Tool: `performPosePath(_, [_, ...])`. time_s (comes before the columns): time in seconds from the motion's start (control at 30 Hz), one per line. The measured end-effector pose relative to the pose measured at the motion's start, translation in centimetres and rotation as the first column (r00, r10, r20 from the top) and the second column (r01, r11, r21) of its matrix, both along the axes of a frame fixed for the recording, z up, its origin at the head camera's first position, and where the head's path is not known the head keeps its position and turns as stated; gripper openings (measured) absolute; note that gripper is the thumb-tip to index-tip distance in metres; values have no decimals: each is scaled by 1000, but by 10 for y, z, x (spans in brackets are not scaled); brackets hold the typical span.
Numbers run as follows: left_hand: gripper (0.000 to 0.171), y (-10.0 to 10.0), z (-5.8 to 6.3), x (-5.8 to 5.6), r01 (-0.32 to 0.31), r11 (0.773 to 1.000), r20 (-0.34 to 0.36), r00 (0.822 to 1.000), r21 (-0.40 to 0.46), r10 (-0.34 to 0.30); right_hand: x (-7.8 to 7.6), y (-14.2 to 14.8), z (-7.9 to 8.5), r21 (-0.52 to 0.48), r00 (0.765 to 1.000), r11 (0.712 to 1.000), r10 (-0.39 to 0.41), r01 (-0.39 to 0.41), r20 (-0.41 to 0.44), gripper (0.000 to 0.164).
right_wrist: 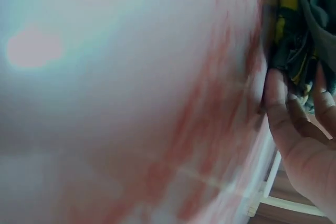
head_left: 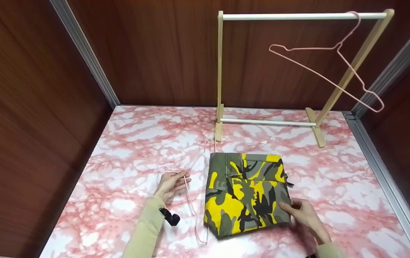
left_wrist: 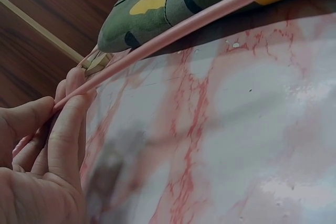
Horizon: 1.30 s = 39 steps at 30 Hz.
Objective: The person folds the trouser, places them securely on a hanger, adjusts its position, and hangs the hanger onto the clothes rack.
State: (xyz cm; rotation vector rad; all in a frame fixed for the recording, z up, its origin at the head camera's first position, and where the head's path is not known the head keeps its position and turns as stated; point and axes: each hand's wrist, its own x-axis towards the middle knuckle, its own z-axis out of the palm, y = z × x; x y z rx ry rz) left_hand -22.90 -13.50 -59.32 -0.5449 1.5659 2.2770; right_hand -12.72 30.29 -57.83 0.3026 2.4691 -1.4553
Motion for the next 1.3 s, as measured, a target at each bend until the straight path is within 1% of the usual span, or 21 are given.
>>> performPosePath(0.1, [30,0,-1,0,-1,1000,-6,1000,-3,1,0,1,-1,-47,1000,999,-12,13,7,26])
performPosePath(0.2, [24,-1,-1,0,-8,1000,-7,1000,-4,8,-1,2,-1,-106,1000,994,6,-4,14,26])
performPosePath(0.3, [21,-2,-1,0,-8,1000,-2,1000,3,8,-1,5,0,-192,999,981,22,-13,46,25])
performPosePath(0.43, [18,-2,0,0,-12,1000,12,1000,8,12,-1,10,2,-306,994,952,50,-18,98,24])
performPosePath(0.53, [18,-2,0,-1,-19,1000,12,1000,8,19,-2,12,3,-343,992,939,58,-17,111,25])
performPosePath(0.6, [18,-1,0,-1,-23,1000,14,1000,9,23,-2,12,2,-339,992,941,63,-22,111,25])
performPosePath(0.67, [18,-1,-1,-2,-23,1000,16,1000,8,23,-2,11,1,-324,992,946,54,-14,118,24])
performPosePath(0.73, [18,-2,-1,-2,-23,1000,22,999,10,23,-2,10,1,-277,992,961,24,10,120,23])
performPosePath(0.83, [18,-2,-1,-1,-28,999,31,999,15,28,-4,8,3,-144,996,989,-26,38,82,21])
performPosePath(0.87, [18,-1,-1,-1,-30,999,32,999,18,29,-5,7,4,-90,998,995,-37,42,56,22])
performPosePath(0.93, [20,-1,-1,0,-27,999,29,999,19,26,-7,6,7,24,999,999,-46,46,-23,31])
performPosePath(1.0, [20,-1,-1,0,-22,1000,30,999,20,21,-10,4,10,106,995,994,-26,36,-95,43])
performPosePath(1.07, [20,-1,-1,1,-11,1000,16,1000,16,11,-15,2,14,156,988,987,-9,34,-155,53])
performPosePath(1.13, [19,0,-1,1,-3,1000,6,1000,13,3,-23,-1,18,190,982,982,17,19,-187,60])
performPosePath(1.2, [18,0,-1,1,-2,1000,0,1000,14,2,-34,-2,23,209,981,978,48,-8,-189,67])
performPosePath(1.23, [18,0,-1,1,-1,1000,-4,1000,12,1,-40,-3,25,212,982,977,62,-23,-177,71])
performPosePath(1.3, [19,0,-1,2,-1,1000,-4,1000,12,1,-53,-4,29,206,988,977,85,-57,-128,81])
